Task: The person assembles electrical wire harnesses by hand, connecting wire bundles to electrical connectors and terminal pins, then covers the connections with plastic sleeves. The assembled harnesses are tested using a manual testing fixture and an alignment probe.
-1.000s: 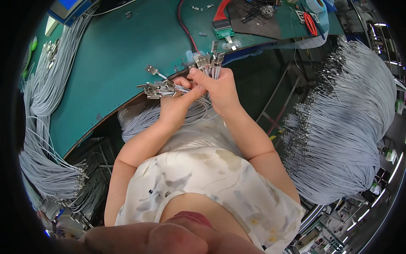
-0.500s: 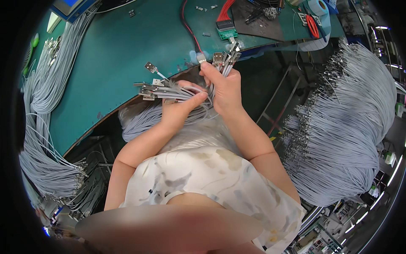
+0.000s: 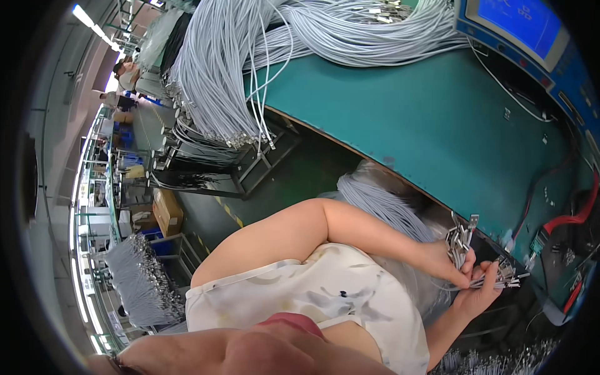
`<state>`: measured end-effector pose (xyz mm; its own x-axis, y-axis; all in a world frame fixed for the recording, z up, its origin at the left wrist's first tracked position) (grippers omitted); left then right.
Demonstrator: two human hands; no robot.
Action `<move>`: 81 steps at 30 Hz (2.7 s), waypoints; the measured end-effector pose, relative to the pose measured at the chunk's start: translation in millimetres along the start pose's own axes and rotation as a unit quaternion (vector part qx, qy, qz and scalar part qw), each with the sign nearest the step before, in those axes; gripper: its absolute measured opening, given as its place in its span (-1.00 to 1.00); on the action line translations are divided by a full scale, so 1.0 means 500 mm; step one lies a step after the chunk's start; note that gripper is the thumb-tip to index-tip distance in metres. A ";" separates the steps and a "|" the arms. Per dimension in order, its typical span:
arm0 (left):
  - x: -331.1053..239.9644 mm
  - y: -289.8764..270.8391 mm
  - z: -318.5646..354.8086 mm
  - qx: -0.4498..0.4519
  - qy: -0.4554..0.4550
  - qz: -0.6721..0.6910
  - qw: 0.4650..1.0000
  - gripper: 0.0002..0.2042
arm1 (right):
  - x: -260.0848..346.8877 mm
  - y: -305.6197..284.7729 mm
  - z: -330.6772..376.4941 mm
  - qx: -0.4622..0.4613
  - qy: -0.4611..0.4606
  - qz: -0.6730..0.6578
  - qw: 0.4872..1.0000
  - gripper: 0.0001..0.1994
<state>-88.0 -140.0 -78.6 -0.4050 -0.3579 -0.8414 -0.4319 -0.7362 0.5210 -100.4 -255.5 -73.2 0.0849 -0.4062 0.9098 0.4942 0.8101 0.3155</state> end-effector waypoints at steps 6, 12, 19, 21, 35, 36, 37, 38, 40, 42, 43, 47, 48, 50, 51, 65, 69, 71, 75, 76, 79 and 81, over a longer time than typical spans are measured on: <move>-0.017 0.010 -0.013 0.119 0.141 -0.005 0.983 -0.63 | -0.005 0.009 -0.036 0.032 0.008 -0.017 0.999 -0.78; -0.011 -0.004 -0.026 0.036 0.134 -0.075 0.987 -0.64 | 0.002 0.032 -0.014 0.026 0.029 -0.029 0.999 -0.77; -0.005 -0.008 -0.023 -0.027 0.003 0.052 0.998 -0.67 | -0.017 -0.023 -0.033 -0.035 0.015 -0.028 0.999 -0.82; -0.005 0.001 -0.025 -0.013 -0.009 0.081 0.997 -0.66 | -0.008 -0.046 -0.039 -0.030 -0.034 -0.010 0.999 -0.81; -0.052 -0.022 -0.005 -0.089 0.103 -0.032 0.990 -0.79 | -0.041 -0.004 -0.035 0.080 0.033 -0.017 0.996 -0.77; -0.005 -0.013 -0.024 -0.057 0.092 0.026 0.994 -0.81 | -0.021 0.008 -0.014 -0.010 0.021 0.021 1.000 -0.78; -0.018 0.007 -0.017 -0.008 0.081 0.095 0.992 -0.83 | -0.022 -0.005 -0.012 -0.019 -0.021 -0.004 1.000 -0.79; -0.076 0.013 0.009 -0.032 0.208 -0.148 0.966 -0.86 | -0.031 -0.043 -0.012 -0.029 -0.062 -0.031 0.997 -0.80; -0.039 0.004 -0.009 -0.105 0.198 -0.111 0.968 -0.85 | -0.006 -0.019 -0.011 0.060 -0.098 -0.027 0.993 -0.81; -0.027 -0.021 -0.020 -0.118 0.199 -0.006 0.973 -0.83 | 0.042 0.054 0.013 0.027 -0.104 0.118 0.987 -0.81; -0.039 -0.026 -0.019 -0.121 0.202 -0.002 0.972 -0.83 | 0.040 0.055 0.008 0.032 -0.102 0.128 0.986 -0.80; -0.079 -0.017 -0.009 -0.098 0.207 -0.096 0.969 -0.85 | 0.024 0.007 -0.042 0.065 -0.094 0.149 0.982 -0.77; -0.072 -0.002 -0.012 -0.080 0.197 -0.161 0.964 -0.86 | 0.019 -0.017 -0.056 0.066 -0.091 0.152 0.982 -0.75; -0.072 0.011 -0.004 -0.051 0.181 -0.215 0.958 -0.86 | -0.008 -0.047 -0.071 0.081 -0.016 0.093 0.992 -0.77; -0.088 0.022 0.008 -0.031 0.197 -0.159 0.967 -0.85 | -0.023 -0.069 -0.070 0.090 0.049 0.029 0.994 -0.79; 0.006 -0.050 -0.007 -0.058 -0.064 -0.082 0.993 -0.78 | 0.002 0.025 -0.022 -0.047 0.003 0.006 0.999 -0.88; 0.002 -0.030 -0.002 -0.063 -0.091 0.038 0.993 -0.77 | 0.014 0.028 -0.019 -0.041 0.005 -0.046 0.998 -0.91; 0.000 -0.023 -0.010 -0.054 -0.071 0.075 0.993 -0.74 | 0.016 0.018 -0.019 -0.041 0.007 -0.035 0.999 -0.91; 0.005 -0.010 -0.009 -0.025 -0.079 0.111 0.990 -0.72 | 0.023 0.016 -0.015 -0.054 0.001 -0.032 0.998 -0.90; 0.003 -0.010 -0.009 -0.035 -0.073 0.122 0.989 -0.70 | 0.019 0.014 -0.017 -0.044 -0.001 -0.026 0.999 -0.90; -0.007 -0.008 -0.002 -0.027 -0.062 0.094 0.993 -0.67 | 0.027 0.033 -0.019 -0.045 -0.026 -0.021 0.998 -0.90; -0.012 -0.004 0.006 -0.006 -0.039 0.052 0.998 -0.71 | 0.025 0.035 -0.019 -0.037 -0.029 -0.005 0.999 -0.89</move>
<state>-87.0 -134.4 -74.2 -0.5085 -0.3871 -0.7691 -0.3754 -0.7042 0.6027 -82.2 -250.4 -59.1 0.0304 -0.3861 0.9220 0.5570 0.7724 0.3051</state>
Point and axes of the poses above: each hand's wrist, its own z-axis away from the middle knuckle, its own y-axis out of the palm, x = y × z, the point moved 9 cm from there along -z, towards the middle knuckle, and after that the axes turned 2 degrees about -x, right-handed, at the moved point
